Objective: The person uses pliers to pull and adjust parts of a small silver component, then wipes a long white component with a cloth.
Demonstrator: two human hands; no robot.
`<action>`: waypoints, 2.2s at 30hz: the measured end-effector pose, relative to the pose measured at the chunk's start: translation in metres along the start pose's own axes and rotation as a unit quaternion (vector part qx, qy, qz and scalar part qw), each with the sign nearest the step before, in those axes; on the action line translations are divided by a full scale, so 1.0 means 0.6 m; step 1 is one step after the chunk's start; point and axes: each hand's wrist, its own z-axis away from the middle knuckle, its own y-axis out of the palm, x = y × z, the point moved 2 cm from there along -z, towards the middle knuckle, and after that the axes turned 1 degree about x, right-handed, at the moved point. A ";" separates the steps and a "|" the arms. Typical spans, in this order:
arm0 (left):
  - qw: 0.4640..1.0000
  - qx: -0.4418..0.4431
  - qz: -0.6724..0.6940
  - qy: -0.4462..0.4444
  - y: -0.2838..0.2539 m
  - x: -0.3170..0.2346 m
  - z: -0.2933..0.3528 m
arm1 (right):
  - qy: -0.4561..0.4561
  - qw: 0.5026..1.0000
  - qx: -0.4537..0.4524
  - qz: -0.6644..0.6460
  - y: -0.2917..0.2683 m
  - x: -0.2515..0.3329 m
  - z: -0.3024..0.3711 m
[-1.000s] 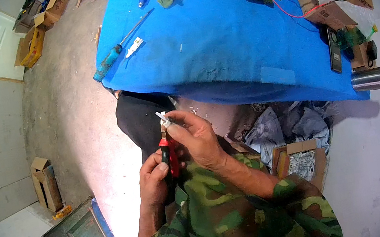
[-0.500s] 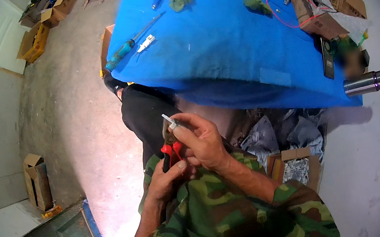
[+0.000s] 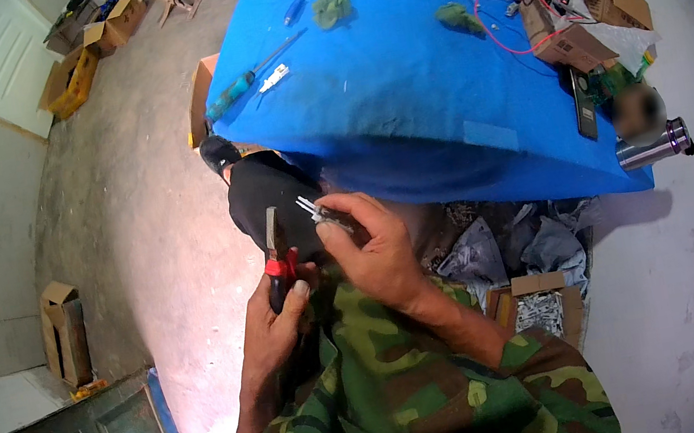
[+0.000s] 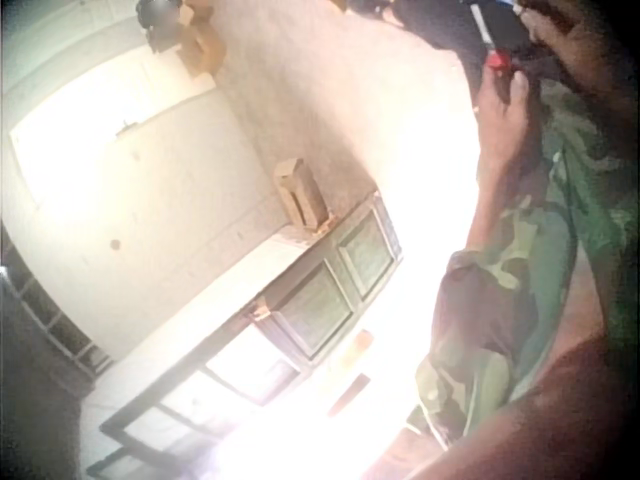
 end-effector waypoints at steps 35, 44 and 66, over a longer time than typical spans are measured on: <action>0.871 -0.089 -0.462 0.141 -0.005 -0.014 -0.067 | 0.001 0.994 0.035 0.100 0.017 -0.030 -0.084; 0.815 -0.101 -0.540 0.185 -0.042 0.025 -0.105 | 0.054 0.991 0.011 0.125 0.030 -0.068 -0.094; 0.994 0.028 -0.035 -0.096 -0.050 -0.016 -0.042 | 0.199 0.960 0.069 -0.185 0.033 -0.064 -0.095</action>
